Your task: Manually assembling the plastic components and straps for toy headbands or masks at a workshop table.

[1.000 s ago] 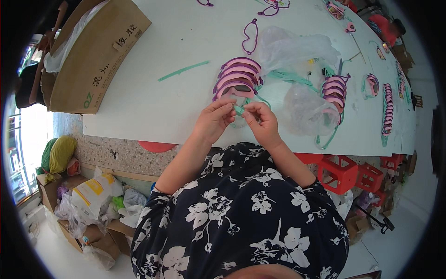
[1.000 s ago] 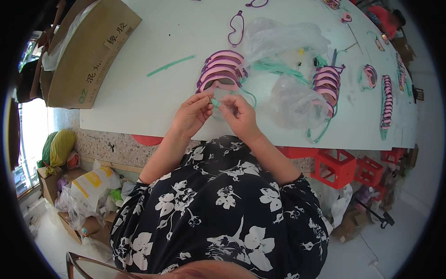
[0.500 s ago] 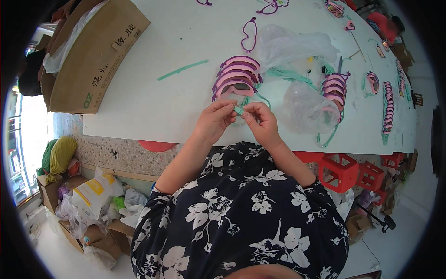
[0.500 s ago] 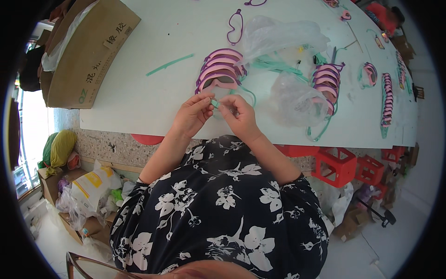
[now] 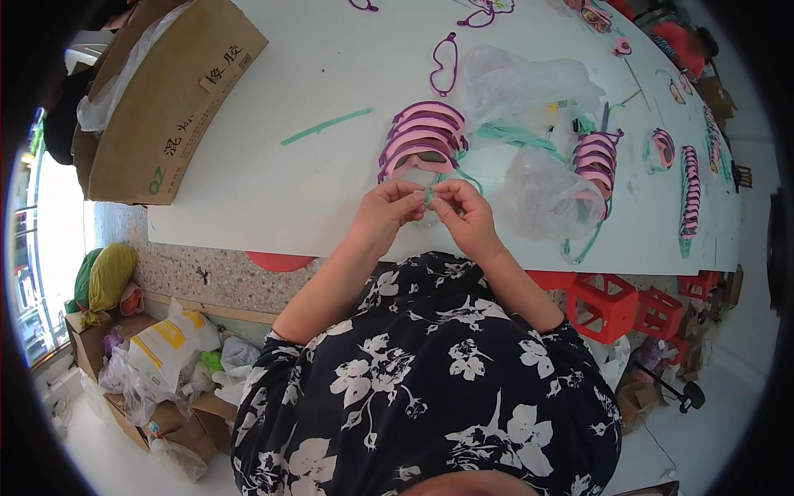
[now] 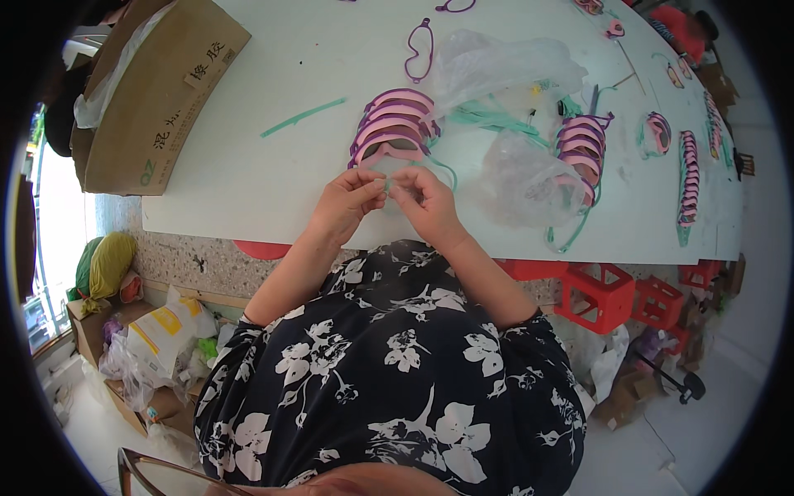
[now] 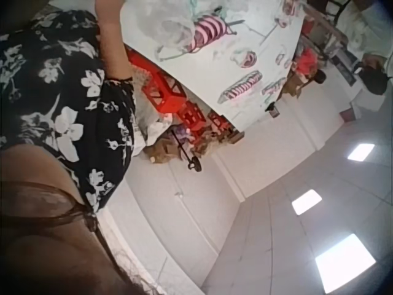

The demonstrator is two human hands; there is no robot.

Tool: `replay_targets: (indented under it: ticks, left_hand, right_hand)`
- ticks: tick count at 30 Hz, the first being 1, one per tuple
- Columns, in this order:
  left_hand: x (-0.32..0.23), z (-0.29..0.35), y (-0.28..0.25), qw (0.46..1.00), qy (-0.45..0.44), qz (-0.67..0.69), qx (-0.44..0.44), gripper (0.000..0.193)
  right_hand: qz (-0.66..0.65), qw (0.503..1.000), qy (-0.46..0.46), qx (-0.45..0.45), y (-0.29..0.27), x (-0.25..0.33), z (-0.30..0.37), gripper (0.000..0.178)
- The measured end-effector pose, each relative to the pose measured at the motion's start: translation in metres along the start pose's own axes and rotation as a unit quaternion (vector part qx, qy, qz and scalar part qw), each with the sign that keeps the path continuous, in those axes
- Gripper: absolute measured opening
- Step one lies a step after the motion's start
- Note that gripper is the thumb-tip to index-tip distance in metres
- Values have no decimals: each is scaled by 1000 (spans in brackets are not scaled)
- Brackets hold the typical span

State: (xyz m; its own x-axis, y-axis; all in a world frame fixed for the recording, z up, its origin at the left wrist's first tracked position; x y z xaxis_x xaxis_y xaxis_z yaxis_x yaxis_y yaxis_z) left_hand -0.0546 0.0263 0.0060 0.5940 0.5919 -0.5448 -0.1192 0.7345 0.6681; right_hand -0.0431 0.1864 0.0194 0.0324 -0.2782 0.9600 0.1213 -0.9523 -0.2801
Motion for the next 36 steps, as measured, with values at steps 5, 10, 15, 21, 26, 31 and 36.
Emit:
replay_targets:
  ticks: [5,10,15,21,26,31,36]
  left_hand:
    - [3,-1,-2,999,11,-23,-22,13]
    - [3,-3,-2,992,59,-112,-12,15]
    - [6,0,0,993,69,-77,-48,9]
    - [11,-2,0,995,39,55,-67,8]
    - [12,-2,0,992,39,98,-65,14]
    - [7,1,5,996,81,7,-47,15]
    - [1,0,3,990,116,-59,-59,17]
  right_hand:
    - [159,984,-73,7,-5,27,-6,24]
    - [262,944,-198,-43,-2,37,-12,19]
    - [218,966,-137,-32,0,25,-11,20]
    - [172,977,-116,-45,0,26,-11,21]
    - [152,984,-77,-44,0,17,-9,23]
    - [143,988,-53,-28,-3,15,-10,24]
    - [219,963,-156,-12,-8,24,-15,26]
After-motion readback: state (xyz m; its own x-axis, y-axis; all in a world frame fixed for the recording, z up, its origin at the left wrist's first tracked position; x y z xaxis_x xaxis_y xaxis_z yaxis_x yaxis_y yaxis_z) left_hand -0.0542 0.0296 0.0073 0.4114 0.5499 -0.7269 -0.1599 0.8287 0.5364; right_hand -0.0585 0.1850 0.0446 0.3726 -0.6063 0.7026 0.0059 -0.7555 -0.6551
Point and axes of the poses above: each hand's wrist, its own z-axis away from the middle knuckle, its own y-axis out of the palm, x = y × z, the point moved 4 cm from there along -z, towards the middle knuckle, and after that the axes turned 11 degrees about z, right-handed, at the moved point
